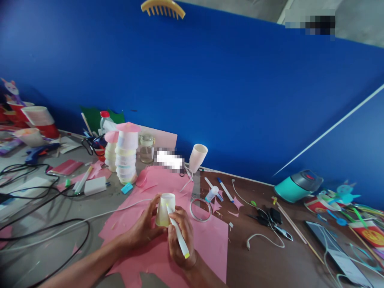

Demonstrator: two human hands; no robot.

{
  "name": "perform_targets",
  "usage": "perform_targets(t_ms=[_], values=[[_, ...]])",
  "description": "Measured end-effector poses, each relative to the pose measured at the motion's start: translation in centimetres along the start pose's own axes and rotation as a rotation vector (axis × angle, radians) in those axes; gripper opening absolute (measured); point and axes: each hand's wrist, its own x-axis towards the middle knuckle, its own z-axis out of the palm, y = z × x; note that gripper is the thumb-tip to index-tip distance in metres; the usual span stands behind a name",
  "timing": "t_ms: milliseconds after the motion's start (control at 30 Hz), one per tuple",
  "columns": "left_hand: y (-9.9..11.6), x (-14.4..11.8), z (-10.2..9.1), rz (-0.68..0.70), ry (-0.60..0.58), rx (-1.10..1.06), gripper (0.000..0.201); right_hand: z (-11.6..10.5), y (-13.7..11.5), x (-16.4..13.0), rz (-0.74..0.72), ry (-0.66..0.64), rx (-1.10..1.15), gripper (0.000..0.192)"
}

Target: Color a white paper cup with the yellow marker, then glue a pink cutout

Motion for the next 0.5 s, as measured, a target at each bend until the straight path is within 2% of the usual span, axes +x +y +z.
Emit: perform_targets(t_ms=[300, 500], values=[[0.8, 0.1, -0.1, -0.018, 0.006, -0.018, 0.095, -0.3, -0.4, 0.4, 0.069, 0.019, 0.042, 0.03], [1.4, 0.2, -0.2, 0.045, -0.001, 0.029, 0.094, -0.4, -0.5, 0.3, 0.01, 0.001, 0.013, 0.031]])
